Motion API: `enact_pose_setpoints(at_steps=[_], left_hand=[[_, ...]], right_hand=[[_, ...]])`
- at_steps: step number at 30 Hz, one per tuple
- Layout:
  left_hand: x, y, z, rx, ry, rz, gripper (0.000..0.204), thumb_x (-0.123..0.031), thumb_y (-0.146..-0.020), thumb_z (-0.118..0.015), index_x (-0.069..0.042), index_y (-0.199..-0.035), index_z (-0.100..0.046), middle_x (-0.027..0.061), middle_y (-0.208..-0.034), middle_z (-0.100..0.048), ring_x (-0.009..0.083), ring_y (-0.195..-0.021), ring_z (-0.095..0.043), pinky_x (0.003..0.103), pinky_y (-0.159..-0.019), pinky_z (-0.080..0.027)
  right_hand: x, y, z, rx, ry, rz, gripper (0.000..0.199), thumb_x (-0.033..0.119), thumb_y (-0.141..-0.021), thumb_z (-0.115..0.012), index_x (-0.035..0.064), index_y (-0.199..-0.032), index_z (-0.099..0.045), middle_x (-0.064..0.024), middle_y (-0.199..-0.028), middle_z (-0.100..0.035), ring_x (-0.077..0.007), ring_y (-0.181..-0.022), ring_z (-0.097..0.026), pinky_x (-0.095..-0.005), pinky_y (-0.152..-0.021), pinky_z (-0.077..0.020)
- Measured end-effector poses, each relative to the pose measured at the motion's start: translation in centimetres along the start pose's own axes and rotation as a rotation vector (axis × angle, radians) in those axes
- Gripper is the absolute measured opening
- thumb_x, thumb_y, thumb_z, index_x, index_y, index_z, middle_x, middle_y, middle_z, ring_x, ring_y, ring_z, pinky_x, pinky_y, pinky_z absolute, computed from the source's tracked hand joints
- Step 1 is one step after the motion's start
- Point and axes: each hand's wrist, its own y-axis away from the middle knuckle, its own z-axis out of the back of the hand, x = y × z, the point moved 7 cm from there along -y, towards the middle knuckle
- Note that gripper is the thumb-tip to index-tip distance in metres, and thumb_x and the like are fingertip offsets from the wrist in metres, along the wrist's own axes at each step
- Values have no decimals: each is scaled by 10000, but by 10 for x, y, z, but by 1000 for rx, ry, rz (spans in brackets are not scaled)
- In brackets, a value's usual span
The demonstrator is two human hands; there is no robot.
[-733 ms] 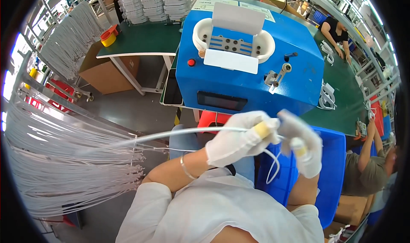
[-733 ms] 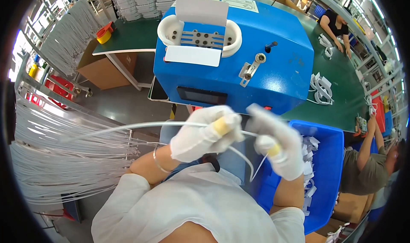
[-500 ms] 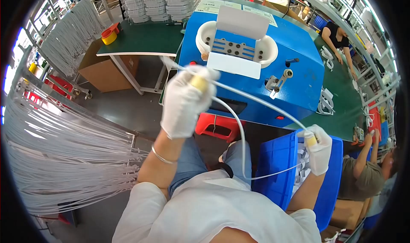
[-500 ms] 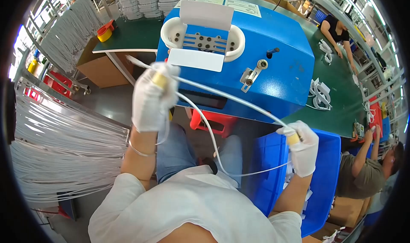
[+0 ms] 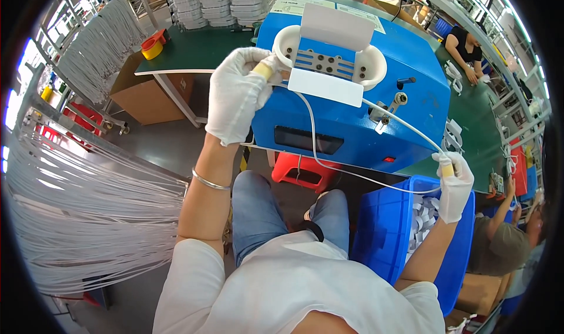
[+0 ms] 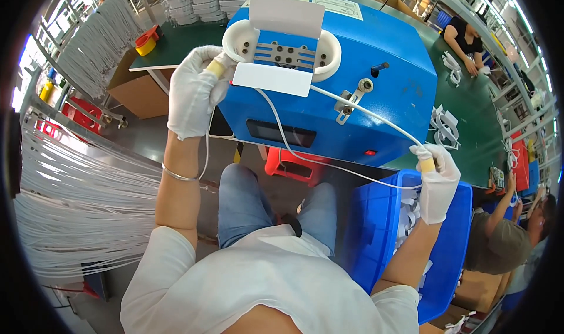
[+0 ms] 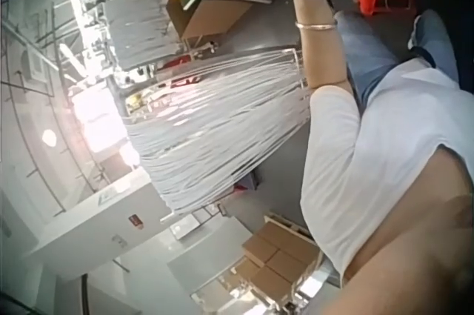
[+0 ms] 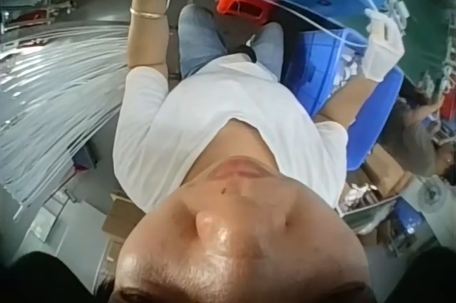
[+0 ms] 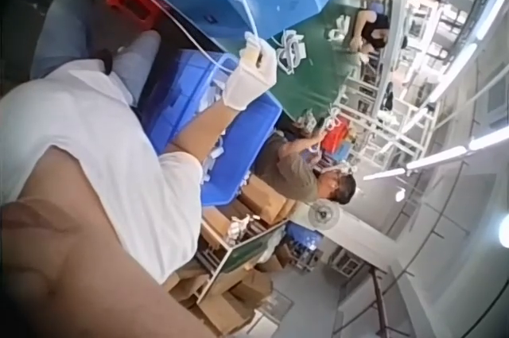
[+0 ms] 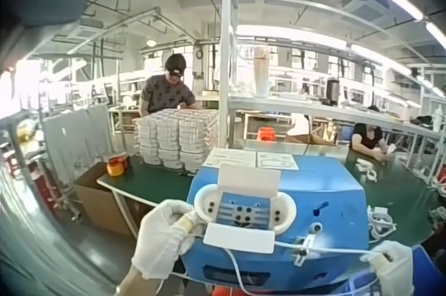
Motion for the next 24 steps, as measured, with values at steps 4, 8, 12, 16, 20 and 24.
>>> enact_pose_setpoints(at_steps=[4,8,12,16,20,24], left_hand=[[4,2,1,-93,-98,-38,144,-125,-877,-651,7,-919,-610,7,-724,-591,2,-528,-469,142,-433,-327],[-4,10,-4,-78,-248,-249,113,-93,-868,-653,7,-898,-609,58,-770,-673,45,-631,-579,183,-552,-453],[-10,17,-8,-180,-450,-507,104,-85,-857,-661,-15,-906,-602,40,-757,-680,45,-663,-595,204,-613,-477],[1,18,10,-167,-539,-476,338,-161,-874,-654,-46,-1182,-572,31,-727,-622,69,-665,-565,216,-636,-471],[1,32,13,-138,-577,-332,382,-180,-880,-650,-41,-1226,-569,27,-702,-589,73,-611,-514,222,-601,-457],[8,52,41,7,-402,-28,259,-143,-900,-613,-24,-1128,-640,-21,-702,-553,32,-572,-464,195,-534,-410]], right_hand=[[-3,-5,-1,41,-8,-78,126,119,-887,-601,11,-862,-661,15,-745,-581,-34,-617,-416,-186,-551,-310],[2,-16,13,71,150,-16,139,128,-901,-570,30,-843,-649,30,-711,-560,-19,-590,-389,-185,-522,-298],[9,-45,62,-76,217,43,180,181,-923,-537,47,-869,-645,70,-617,-456,5,-479,-315,-187,-424,-197],[15,-102,53,-97,247,175,154,164,-897,-551,70,-884,-672,50,-640,-492,-6,-490,-345,-183,-441,-237],[-21,-141,28,88,328,323,147,128,-869,-578,14,-866,-671,1,-731,-602,-55,-673,-515,-210,-617,-394],[-26,-137,27,58,313,176,129,120,-862,-600,13,-847,-671,-2,-749,-620,-51,-687,-504,-203,-623,-387]])
